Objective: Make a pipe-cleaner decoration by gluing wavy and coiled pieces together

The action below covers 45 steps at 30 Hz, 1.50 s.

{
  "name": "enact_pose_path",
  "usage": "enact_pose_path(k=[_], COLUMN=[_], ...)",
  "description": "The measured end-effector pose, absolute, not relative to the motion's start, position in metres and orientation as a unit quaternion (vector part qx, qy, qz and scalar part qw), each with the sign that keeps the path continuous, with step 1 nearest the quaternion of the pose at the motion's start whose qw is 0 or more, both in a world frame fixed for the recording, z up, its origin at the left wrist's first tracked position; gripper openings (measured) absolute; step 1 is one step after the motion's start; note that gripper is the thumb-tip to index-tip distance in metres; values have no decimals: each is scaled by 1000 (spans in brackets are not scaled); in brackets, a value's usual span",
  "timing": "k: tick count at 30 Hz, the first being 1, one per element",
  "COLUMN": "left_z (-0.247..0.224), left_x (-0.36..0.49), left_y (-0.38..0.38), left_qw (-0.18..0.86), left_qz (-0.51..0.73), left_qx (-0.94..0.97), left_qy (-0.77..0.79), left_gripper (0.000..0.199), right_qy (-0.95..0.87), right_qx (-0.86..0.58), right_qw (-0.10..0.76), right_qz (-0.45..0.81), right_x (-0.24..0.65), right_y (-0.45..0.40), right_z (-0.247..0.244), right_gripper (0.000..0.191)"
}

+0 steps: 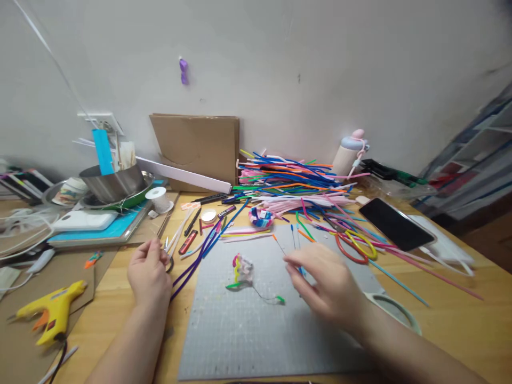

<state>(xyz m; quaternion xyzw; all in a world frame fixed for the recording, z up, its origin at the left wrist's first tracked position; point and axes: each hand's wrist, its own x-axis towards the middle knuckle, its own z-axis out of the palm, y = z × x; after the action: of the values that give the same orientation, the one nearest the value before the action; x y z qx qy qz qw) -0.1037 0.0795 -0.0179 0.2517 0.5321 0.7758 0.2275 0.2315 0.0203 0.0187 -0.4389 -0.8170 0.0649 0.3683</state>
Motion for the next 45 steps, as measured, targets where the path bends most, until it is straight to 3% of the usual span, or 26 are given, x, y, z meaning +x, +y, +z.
enact_pose_path(k=[4, 9, 12, 16, 19, 22, 28, 33, 38, 45], left_z=[-21, -21, -16, -2, 3, -4, -20, -16, -8, -6], left_x=[-97, -85, -67, -31, -10, -3, -7, -2, 3, 6], left_y=[76, 64, 44, 11, -3, -7, -2, -1, -3, -13], left_qw=[214, 185, 146, 162, 193, 246, 332, 476, 644, 660], left_qz=[750, 727, 647, 435, 267, 202, 160, 243, 323, 315], left_qx=[297, 374, 535, 786, 872, 861, 782, 679, 535, 564], left_qy=[551, 545, 523, 408, 363, 397, 502, 504, 440, 384], left_gripper=[25, 40, 31, 6, 24, 31, 3, 11, 14, 19], right_qy=[-809, -828, -830, -808, -761, -697, -598, -502, -461, -505], right_qx=[-512, -485, -483, -452, -438, -436, -429, -389, -320, -226], right_qw=[201, 127, 105, 151, 207, 229, 238, 312, 381, 433], right_qz=[206, 252, 258, 345, 431, 521, 634, 707, 735, 711], right_x=[211, 203, 200, 193, 188, 186, 183, 178, 177, 178], right_y=[33, 24, 18, 14, 13, 15, 19, 18, 13, 3], right_z=[-1, -21, -27, -32, -35, -38, -38, -36, -38, -28], right_gripper=[12, 14, 6, 5, 7, 7, 7, 29, 23, 15])
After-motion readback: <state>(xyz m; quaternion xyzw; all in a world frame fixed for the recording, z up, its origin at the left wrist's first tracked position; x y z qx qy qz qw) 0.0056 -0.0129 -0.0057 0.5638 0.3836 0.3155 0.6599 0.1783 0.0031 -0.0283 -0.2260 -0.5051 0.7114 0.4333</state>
